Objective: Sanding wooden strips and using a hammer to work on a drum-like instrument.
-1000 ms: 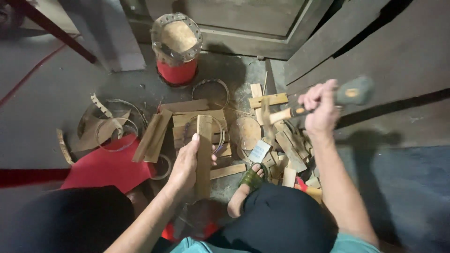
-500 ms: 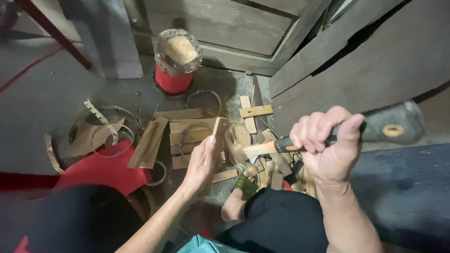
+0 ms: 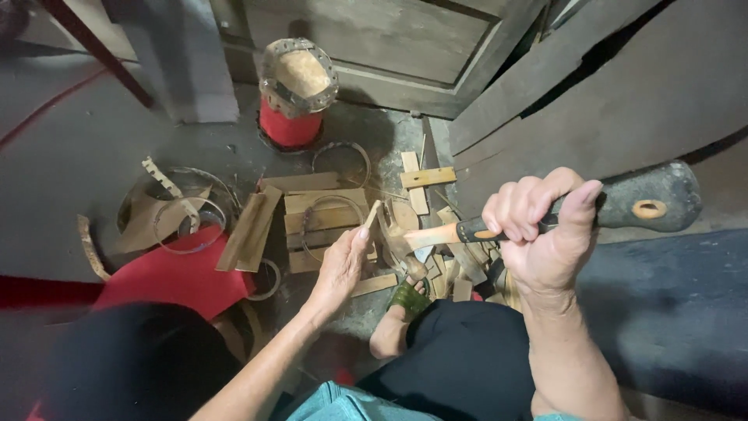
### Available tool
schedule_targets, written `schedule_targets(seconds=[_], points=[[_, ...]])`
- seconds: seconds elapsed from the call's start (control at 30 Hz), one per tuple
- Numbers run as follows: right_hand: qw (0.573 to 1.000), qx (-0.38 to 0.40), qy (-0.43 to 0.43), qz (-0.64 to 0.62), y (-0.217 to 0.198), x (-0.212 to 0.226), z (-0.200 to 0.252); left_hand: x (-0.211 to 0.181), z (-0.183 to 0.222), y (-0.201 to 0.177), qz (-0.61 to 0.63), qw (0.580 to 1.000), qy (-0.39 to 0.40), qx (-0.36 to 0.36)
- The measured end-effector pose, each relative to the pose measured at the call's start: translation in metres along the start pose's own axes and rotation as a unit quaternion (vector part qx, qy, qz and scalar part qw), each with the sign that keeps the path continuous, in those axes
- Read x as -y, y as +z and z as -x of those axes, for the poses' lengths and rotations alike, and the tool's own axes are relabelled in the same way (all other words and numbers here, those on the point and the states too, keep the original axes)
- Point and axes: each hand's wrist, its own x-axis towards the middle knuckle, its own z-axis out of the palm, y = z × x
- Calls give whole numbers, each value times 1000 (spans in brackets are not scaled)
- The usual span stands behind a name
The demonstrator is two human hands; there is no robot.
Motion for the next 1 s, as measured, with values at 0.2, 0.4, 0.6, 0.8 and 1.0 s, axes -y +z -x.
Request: schedule_targets(seconds=[0.2, 0.4, 0.6, 0.8, 1.0], points=[[1000, -11, 0, 5, -4, 2, 4, 31, -11, 13, -48, 999, 3, 12], [1000, 18, -18, -17, 4, 3, 17, 43, -11, 24, -3, 999, -48, 7], [998, 42, -28, -26, 9, 1, 33, 18, 1, 19, 91, 995, -41, 8], [999, 21, -23, -22, 3, -7, 41, 22, 3, 25, 144, 988, -58, 25], [1000, 19, -15, 3, -1, -22, 38, 33, -9, 28, 135, 987, -80, 38]])
